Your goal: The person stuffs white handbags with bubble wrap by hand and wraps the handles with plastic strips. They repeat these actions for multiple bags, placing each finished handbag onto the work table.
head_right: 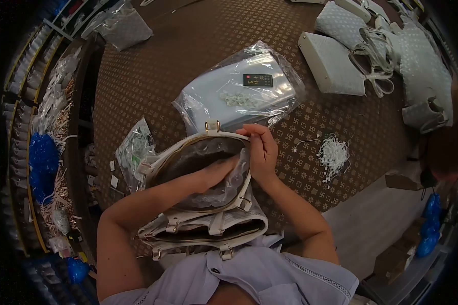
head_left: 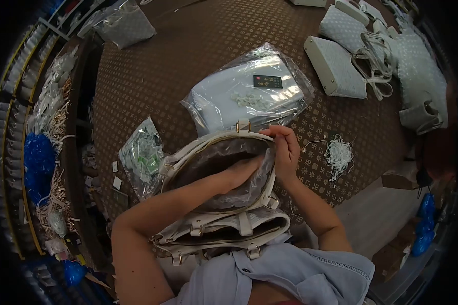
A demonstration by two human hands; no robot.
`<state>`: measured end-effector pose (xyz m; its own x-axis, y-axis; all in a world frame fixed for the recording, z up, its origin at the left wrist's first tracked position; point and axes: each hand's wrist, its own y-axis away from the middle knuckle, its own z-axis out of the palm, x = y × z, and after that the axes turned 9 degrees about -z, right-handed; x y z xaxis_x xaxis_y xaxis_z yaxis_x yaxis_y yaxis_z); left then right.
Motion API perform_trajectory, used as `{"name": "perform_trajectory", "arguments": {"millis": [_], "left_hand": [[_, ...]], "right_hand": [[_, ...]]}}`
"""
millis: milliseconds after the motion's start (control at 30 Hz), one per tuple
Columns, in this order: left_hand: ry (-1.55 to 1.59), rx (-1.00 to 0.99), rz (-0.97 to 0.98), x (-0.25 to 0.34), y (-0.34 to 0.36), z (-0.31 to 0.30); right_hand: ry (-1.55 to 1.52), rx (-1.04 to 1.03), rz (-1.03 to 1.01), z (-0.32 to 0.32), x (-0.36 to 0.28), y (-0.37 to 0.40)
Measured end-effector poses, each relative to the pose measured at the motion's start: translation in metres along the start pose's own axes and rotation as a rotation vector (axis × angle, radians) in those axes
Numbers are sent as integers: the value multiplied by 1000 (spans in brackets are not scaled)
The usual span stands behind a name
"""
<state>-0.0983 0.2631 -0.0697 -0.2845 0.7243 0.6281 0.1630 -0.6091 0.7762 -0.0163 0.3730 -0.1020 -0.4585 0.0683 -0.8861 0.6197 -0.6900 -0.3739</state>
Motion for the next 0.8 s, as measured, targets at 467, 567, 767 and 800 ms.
{"name": "perform_trajectory", "arguments": {"millis": [467,567,767,800], "left_hand": [[-621,37,411,-5,-33,-8],[-532,-53,29,0,-3,-11],[-474,27,267,2,161,-75],[-469,40,269,-11,172,-86]], "right_hand": [[7,-1,9,-4,-3,-1],[65,-63,-21,-11,-3,-5],[578,-301,-93,-13,-44,-27],[764,-354,-236,-5,-58,-32]]}}
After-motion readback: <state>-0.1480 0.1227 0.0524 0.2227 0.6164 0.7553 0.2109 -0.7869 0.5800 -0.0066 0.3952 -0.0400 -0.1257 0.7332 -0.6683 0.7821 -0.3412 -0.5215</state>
